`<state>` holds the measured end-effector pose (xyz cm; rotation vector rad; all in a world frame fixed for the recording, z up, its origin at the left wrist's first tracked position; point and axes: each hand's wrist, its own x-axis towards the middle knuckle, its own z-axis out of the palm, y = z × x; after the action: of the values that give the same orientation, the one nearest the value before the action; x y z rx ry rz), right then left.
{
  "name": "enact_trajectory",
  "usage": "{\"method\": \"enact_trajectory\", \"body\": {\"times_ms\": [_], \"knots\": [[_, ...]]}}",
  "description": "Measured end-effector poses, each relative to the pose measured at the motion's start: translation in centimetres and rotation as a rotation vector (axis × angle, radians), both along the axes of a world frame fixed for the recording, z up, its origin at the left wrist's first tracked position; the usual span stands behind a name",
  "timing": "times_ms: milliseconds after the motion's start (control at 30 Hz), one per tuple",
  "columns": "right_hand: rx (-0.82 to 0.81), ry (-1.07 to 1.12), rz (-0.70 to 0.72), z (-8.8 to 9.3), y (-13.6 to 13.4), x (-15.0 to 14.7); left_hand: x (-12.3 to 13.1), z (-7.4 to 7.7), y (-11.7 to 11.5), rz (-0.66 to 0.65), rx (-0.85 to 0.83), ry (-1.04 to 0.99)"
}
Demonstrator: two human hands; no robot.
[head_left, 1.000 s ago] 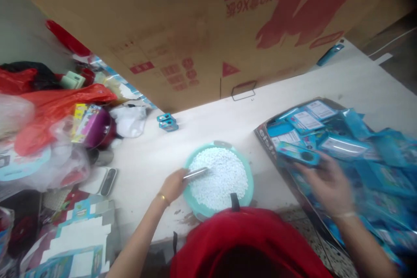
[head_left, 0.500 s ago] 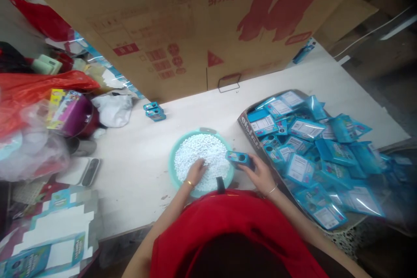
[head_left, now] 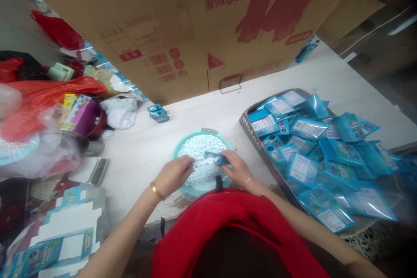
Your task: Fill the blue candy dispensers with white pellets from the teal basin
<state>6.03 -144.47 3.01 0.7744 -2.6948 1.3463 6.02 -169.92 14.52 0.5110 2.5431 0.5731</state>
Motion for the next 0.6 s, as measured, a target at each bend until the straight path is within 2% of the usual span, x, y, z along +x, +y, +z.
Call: {"method": "enact_trajectory", "body": {"times_ms": [133,200,300,367,433,467,533,600], "knots": [[-0.007,0.023,0.055,-0.3,-1.0,0.2,-0.8,3.8,2.8,-0.089,-0.368,-0.040],[-0.009,0.034,0.071,-0.6,-1.4,0.3,-0.7,5.1,4.6,-0.130,-0.472,-0.030],[-0.017,0.048,0.077,-1.0,-1.8,0.3,-0.4,6.2,6.4,-0.166,-0.514,0.021],[-0.025,0.042,0.077,-1.2,-1.7,0.2,-0.3,6.1,6.0,-0.155,-0.506,0.043],[-0.023,0.032,0.057,-1.5,-1.3,0.1,-0.1,4.9,4.1,-0.089,-0.477,0.049],[-0.017,0.027,0.036,-1.6,-0.9,0.0,0.0,3.8,2.8,-0.040,-0.453,0.042],[-0.004,0.008,-0.014,-1.8,0.0,-0.2,0.4,0.6,-0.2,0.076,-0.407,-0.007],[0.000,-0.028,-0.065,-2.0,0.9,-0.4,1.1,-3.9,-2.3,0.182,-0.396,-0.098]]}}
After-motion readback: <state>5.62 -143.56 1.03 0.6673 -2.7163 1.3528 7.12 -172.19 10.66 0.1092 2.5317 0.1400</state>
